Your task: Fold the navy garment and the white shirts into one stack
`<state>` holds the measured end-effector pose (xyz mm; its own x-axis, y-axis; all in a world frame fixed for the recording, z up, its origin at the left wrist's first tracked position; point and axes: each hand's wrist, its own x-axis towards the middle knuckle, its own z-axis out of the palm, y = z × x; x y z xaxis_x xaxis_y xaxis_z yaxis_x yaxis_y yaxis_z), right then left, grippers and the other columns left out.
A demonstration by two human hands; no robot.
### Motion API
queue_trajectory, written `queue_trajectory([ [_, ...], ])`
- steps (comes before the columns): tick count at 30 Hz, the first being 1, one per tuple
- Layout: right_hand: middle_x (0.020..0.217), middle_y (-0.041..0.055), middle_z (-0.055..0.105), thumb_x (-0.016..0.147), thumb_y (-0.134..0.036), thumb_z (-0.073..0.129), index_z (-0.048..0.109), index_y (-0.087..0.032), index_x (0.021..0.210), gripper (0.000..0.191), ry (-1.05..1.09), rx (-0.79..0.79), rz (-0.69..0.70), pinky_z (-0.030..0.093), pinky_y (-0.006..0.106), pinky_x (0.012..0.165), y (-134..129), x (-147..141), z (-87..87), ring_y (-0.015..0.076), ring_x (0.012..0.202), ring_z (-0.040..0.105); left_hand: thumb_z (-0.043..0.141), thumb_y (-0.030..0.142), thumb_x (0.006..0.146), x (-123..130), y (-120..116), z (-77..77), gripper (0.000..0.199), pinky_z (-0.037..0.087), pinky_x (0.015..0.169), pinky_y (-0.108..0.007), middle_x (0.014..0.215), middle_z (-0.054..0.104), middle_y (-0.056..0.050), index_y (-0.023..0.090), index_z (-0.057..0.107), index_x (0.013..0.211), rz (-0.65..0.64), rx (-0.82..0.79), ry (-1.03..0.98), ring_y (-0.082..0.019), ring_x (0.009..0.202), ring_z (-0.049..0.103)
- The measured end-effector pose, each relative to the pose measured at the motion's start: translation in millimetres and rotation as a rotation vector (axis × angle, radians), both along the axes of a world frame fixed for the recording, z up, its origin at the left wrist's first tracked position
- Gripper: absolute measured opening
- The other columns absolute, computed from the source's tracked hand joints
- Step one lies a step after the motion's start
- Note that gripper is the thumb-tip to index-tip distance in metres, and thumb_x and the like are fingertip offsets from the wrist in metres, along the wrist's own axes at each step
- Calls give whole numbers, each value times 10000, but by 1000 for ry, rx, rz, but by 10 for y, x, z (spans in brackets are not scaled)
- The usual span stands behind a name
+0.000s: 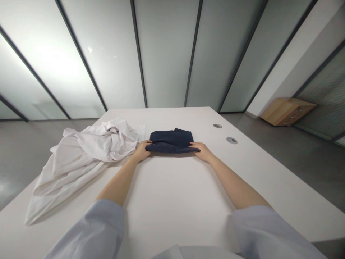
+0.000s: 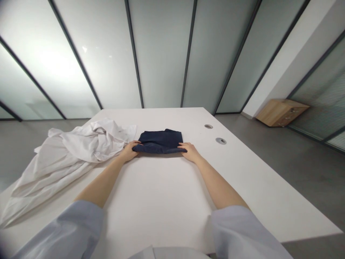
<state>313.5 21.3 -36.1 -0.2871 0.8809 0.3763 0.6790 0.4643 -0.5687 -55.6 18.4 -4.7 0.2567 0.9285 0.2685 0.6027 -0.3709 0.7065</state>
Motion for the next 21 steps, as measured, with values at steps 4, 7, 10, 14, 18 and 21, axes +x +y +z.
queue_trajectory([
  [4, 1196, 22, 664, 676, -100, 547, 733, -255, 927, 348, 142, 39, 29, 357, 428, 1081, -27, -9, 28, 234, 1231, 519, 611, 185, 632, 18, 27, -22, 352, 314, 1112, -399, 1225, 639, -61, 210, 720, 966, 4, 66, -45, -276, 1263, 476],
  [7, 1131, 28, 691, 717, -143, 511, 710, -234, 946, 317, 237, -3, 20, 390, 385, 1044, -61, -40, 59, 221, 1177, 560, 572, 221, 678, 22, 65, -80, 316, 422, 1018, -410, 1015, 711, -58, 170, 703, 961, 32, -24, -141, -278, 1094, 595],
  [10, 943, 31, 722, 786, -257, 504, 689, -219, 904, 223, 231, -59, -30, 470, 350, 902, -84, -69, 83, 222, 957, 641, 575, 269, 684, 19, 109, -132, 264, 486, 922, -420, 862, 717, -52, 134, 688, 881, 75, -102, -216, -276, 930, 644],
  [14, 798, 55, 701, 832, -426, 465, 650, -182, 817, 307, 212, -75, -161, 477, 330, 747, -68, -88, 88, 233, 801, 627, 565, 353, 687, 20, 139, -142, 338, 465, 952, -436, 950, 723, -79, 124, 681, 906, 119, -134, -354, -296, 997, 625],
  [18, 707, 47, 657, 837, -525, 416, 584, -190, 740, 387, 223, -34, -218, 437, 306, 648, -50, -97, 69, 215, 697, 586, 507, 393, 728, 39, 135, -128, 381, 433, 994, -442, 1019, 719, -74, 135, 679, 949, 156, -123, -388, -307, 1055, 606],
  [21, 575, 9, 558, 831, -586, 399, 501, -217, 653, 422, 195, 0, -254, 383, 286, 564, -53, -114, 62, 183, 581, 510, 463, 362, 772, 71, 125, -115, 367, 434, 995, -409, 1062, 707, -72, 144, 665, 988, 189, -74, -324, -286, 1073, 602],
])
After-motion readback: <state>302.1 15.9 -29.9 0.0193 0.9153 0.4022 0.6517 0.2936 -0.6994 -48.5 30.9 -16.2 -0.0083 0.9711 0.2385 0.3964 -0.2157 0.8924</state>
